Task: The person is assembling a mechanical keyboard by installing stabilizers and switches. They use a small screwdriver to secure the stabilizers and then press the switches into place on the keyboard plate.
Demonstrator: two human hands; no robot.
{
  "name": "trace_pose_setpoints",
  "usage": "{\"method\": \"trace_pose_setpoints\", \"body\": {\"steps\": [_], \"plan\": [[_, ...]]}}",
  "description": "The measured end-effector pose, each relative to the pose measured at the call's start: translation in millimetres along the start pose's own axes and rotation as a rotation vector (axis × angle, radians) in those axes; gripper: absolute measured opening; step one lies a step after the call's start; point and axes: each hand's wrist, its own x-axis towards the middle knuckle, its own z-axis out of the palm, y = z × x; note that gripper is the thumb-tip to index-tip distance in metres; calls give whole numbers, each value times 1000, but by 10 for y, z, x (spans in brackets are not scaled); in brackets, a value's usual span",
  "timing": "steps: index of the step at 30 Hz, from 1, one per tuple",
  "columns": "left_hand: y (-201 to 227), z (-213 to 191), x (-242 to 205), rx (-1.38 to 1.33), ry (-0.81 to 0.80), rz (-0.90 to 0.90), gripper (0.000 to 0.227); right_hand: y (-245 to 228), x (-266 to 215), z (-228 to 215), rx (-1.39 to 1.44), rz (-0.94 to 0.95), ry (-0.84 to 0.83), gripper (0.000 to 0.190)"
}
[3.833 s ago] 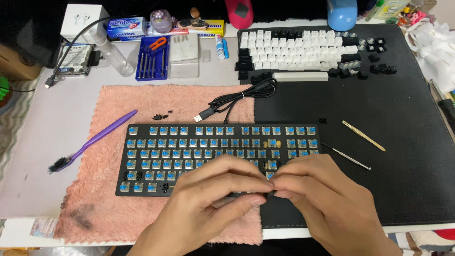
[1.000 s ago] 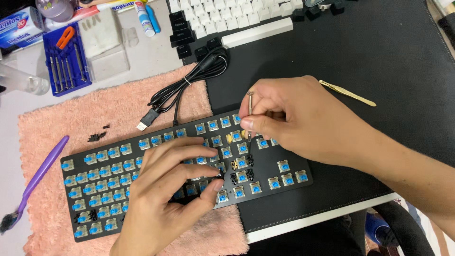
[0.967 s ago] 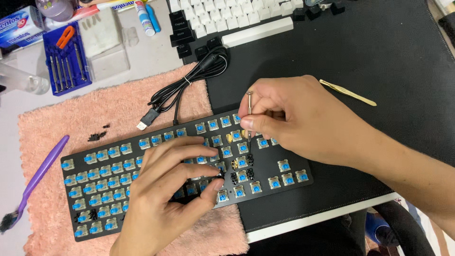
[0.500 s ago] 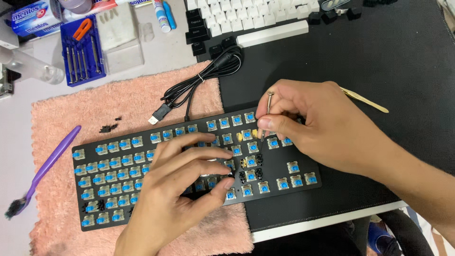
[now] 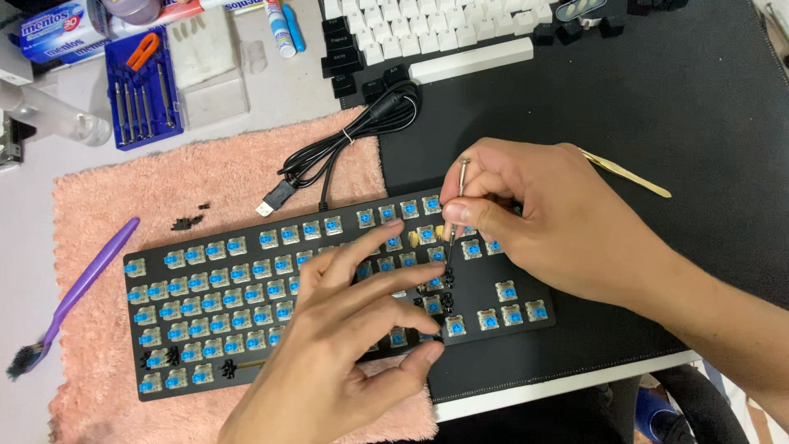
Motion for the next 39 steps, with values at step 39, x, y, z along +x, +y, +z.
{"method": "trace_pose_setpoints", "body": {"steps": [39], "plan": [[0,31,26,4,6,2,10,35,-37,2,28,-67,-6,35]]}}
